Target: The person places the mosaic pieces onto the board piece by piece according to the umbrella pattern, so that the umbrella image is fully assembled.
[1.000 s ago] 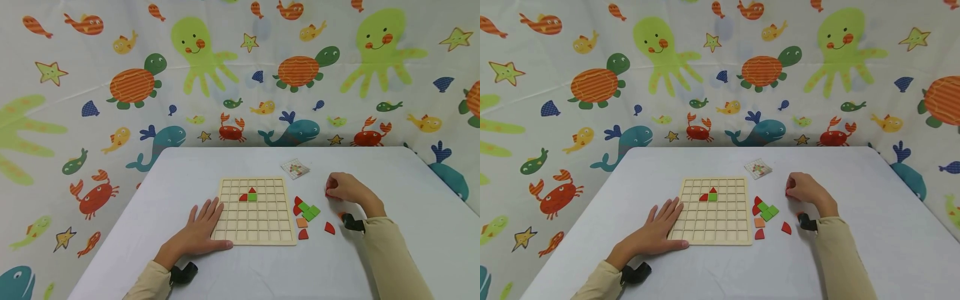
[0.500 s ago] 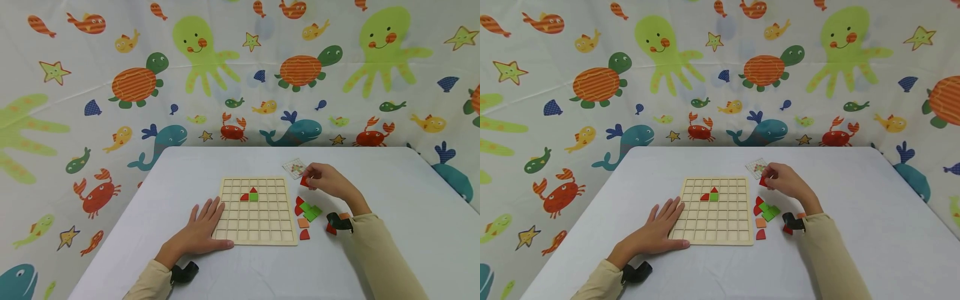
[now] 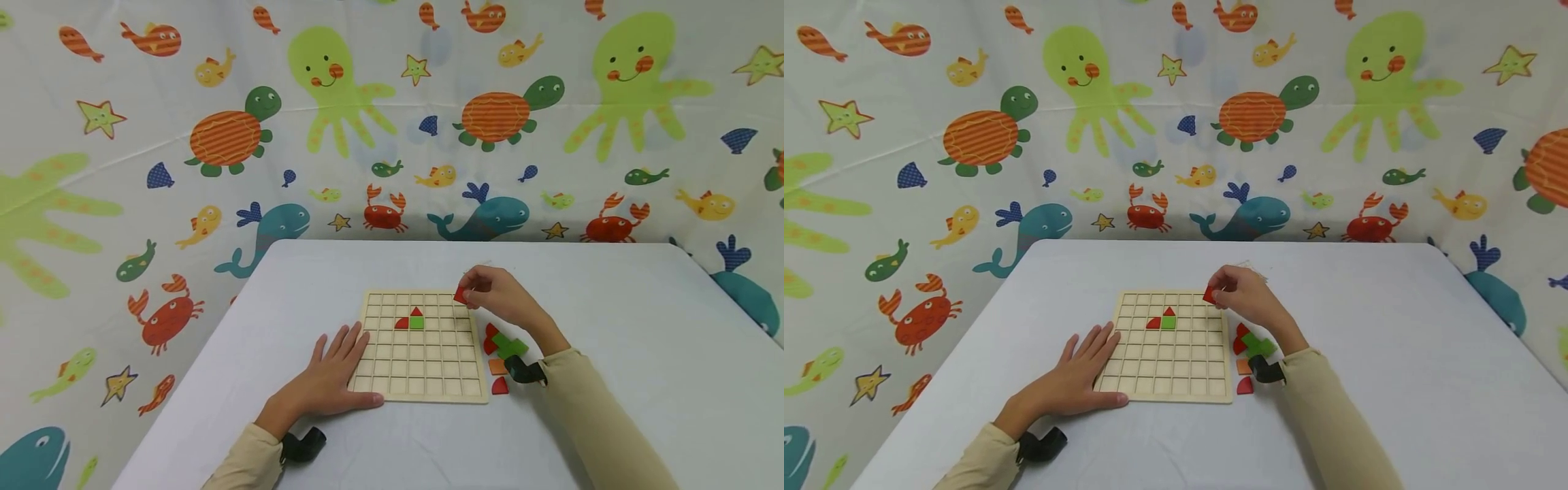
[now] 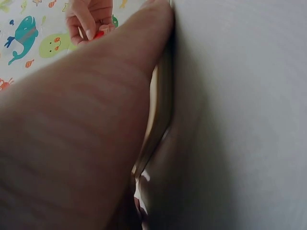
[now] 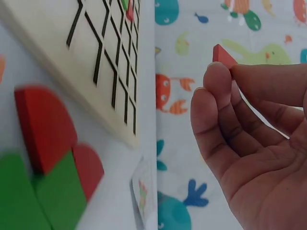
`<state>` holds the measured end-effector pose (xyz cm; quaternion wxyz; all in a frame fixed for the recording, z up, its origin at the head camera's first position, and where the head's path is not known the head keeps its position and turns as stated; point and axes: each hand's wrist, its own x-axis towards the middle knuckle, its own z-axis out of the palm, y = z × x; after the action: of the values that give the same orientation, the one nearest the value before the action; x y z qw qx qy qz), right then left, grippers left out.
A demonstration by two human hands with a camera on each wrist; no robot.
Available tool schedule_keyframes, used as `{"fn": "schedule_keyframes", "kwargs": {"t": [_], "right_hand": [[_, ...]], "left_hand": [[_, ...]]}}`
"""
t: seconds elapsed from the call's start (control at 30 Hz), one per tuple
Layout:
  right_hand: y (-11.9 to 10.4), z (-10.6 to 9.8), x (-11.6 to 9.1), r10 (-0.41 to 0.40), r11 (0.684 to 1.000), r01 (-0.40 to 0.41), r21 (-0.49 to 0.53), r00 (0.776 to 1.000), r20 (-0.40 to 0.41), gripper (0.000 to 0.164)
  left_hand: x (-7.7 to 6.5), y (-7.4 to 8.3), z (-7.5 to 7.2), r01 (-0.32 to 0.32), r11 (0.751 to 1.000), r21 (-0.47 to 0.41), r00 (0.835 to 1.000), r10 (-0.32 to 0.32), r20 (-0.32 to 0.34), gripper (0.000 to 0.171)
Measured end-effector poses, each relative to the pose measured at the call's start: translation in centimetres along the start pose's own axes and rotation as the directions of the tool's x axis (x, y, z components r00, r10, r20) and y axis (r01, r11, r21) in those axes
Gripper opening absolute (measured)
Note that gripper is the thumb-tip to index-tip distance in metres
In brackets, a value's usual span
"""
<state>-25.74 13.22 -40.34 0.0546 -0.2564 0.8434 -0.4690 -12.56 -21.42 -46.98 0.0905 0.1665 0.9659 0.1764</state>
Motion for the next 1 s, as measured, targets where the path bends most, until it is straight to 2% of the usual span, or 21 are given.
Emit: {"fn": "schedule_keyframes", "kwargs": {"t": [0.17,0.47,0.77,1.0], "right_hand": [[-0.7,1.8,0.6,-0.034,0.999,0.034,-0.013,0.999,0.009,0.009],[-0.7,4.5,1.5,0.009,0.998,-0.007,-0.058,1.000,0.021,0.005],[-0.5,5.9,1.8,-0.015,0.966,0.018,-0.257,1.000,0.015,0.002],[-0.5,6.4,1.6,-0.003,0.966,0.017,-0.259,0.998,0.057,0.004]], "left_hand": [[0.3,-0.1,0.2,-0.004,1.000,0.002,1.000,0.004,0.004,0.121],[0.0,0.0,0.1,0.000,1.000,0.002,1.000,0.000,-0.003,0.120],[0.0,0.0,-0.1,-0.007,1.000,0.004,1.000,0.007,-0.008,0.120],[0.0,0.0,-0.1,-0.007,1.000,0.000,1.000,0.007,-0.012,0.121]]}}
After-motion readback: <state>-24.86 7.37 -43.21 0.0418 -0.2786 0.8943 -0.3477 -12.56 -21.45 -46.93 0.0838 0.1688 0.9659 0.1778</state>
